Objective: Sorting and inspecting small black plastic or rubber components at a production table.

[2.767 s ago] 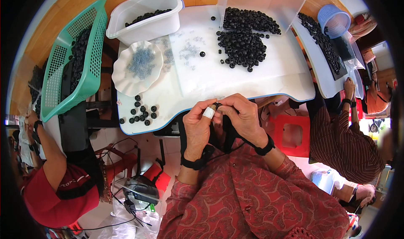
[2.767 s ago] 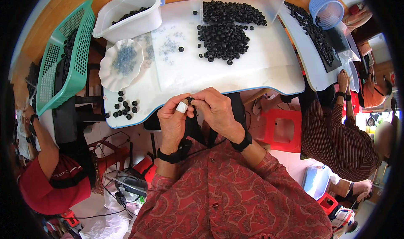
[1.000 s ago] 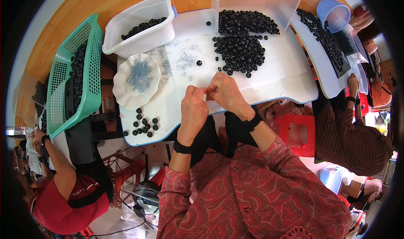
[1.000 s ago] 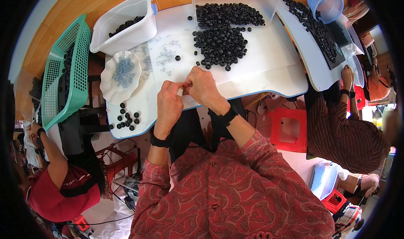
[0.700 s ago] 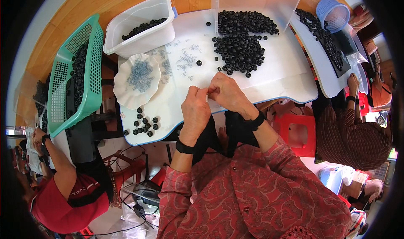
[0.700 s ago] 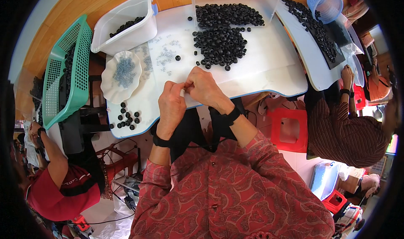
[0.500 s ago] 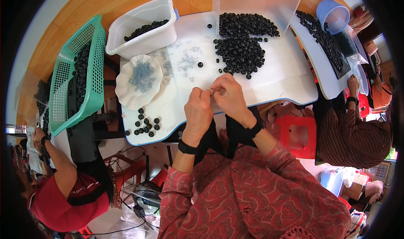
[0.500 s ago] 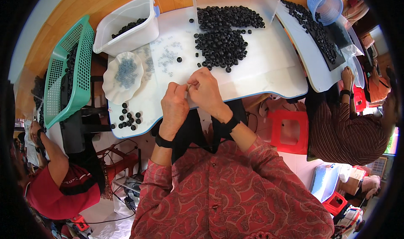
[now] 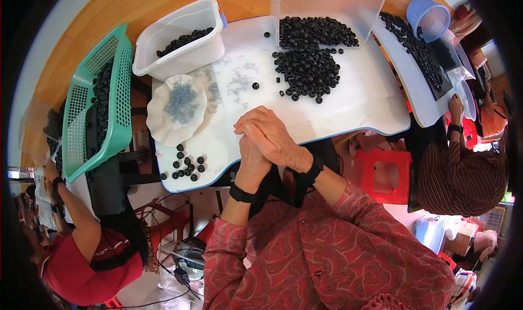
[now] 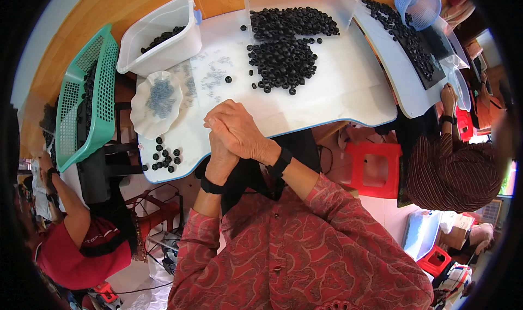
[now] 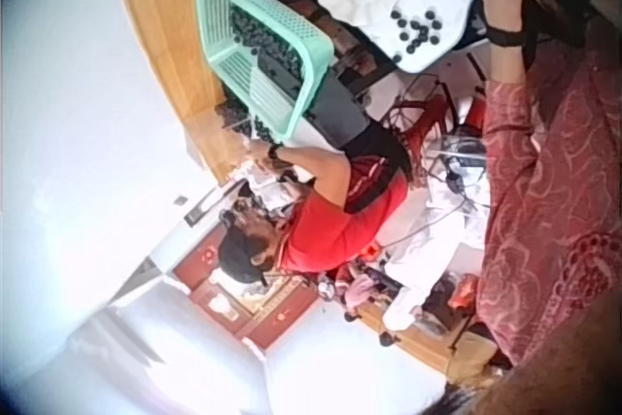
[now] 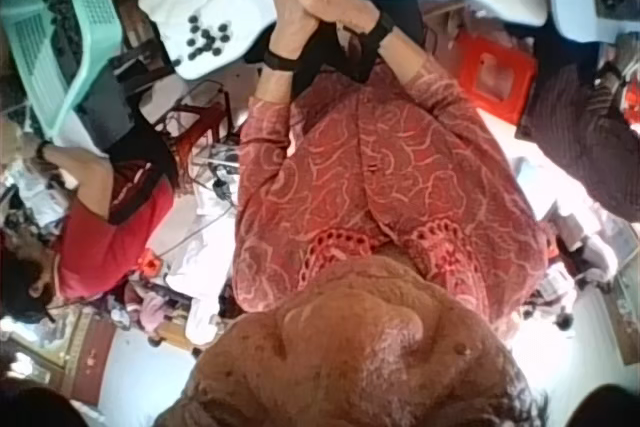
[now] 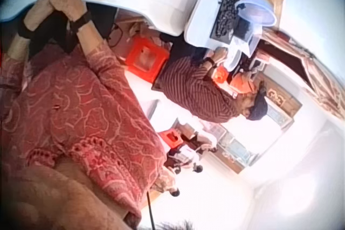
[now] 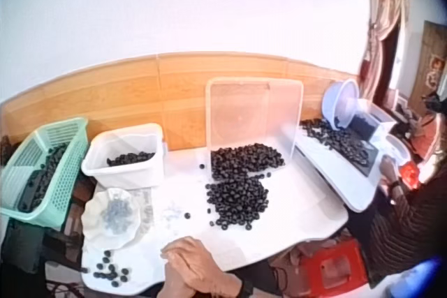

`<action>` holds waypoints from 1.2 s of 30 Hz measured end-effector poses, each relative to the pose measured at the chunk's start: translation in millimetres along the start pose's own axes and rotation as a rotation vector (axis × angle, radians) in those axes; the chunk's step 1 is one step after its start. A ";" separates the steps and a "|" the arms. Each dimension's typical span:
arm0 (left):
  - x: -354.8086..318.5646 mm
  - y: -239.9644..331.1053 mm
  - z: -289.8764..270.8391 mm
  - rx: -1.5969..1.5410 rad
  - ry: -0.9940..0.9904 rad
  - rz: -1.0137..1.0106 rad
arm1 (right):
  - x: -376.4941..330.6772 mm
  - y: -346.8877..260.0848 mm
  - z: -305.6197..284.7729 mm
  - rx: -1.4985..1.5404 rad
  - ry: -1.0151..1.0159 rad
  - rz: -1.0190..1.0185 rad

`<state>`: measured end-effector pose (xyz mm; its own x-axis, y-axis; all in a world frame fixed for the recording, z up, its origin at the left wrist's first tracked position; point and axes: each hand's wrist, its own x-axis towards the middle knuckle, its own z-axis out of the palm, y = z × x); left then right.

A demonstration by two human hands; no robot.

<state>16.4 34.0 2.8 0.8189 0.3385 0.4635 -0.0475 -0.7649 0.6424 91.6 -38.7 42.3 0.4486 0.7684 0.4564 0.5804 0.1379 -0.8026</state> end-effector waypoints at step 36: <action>-10.4 -15.9 -1.0 -0.023 0.015 0.086 | 1.3 7.1 3.7 0.045 0.013 0.053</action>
<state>8.1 43.2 -11.6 0.8027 0.2804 0.5264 -0.1307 -0.7785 0.6139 93.8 -34.3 35.8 0.4868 0.7671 0.4178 0.5246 0.1257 -0.8420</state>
